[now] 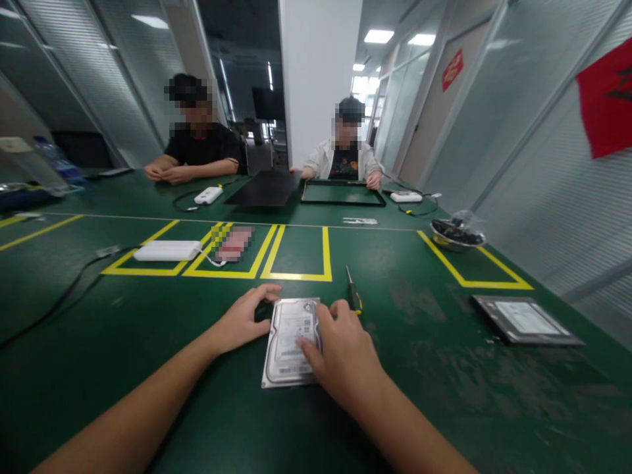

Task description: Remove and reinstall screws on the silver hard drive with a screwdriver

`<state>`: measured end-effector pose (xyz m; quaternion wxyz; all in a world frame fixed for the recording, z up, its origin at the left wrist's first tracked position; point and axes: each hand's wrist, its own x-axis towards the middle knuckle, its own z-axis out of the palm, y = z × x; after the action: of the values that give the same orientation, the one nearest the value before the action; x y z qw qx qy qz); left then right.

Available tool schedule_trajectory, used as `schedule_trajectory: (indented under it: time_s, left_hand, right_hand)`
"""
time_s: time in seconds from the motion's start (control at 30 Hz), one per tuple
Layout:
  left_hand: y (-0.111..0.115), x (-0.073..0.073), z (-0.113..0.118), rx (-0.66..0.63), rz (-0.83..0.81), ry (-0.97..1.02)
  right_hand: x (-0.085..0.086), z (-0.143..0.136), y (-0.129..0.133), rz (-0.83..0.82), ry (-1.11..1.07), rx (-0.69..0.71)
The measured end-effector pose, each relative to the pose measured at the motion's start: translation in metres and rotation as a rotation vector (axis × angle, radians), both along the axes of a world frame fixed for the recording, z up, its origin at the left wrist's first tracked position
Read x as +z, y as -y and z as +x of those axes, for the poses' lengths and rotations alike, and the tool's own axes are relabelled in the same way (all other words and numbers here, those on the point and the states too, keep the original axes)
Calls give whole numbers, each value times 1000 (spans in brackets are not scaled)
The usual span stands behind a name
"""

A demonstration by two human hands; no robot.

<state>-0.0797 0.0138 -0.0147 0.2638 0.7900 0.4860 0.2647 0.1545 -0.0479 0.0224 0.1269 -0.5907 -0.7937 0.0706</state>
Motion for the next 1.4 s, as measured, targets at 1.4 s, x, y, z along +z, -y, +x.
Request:
schedule_trajectory:
  time_s: [1.4]
  left_hand:
    - [28,16,11,-370,-165,-208]
  right_hand:
    - [-9,41,49,-101,374,296]
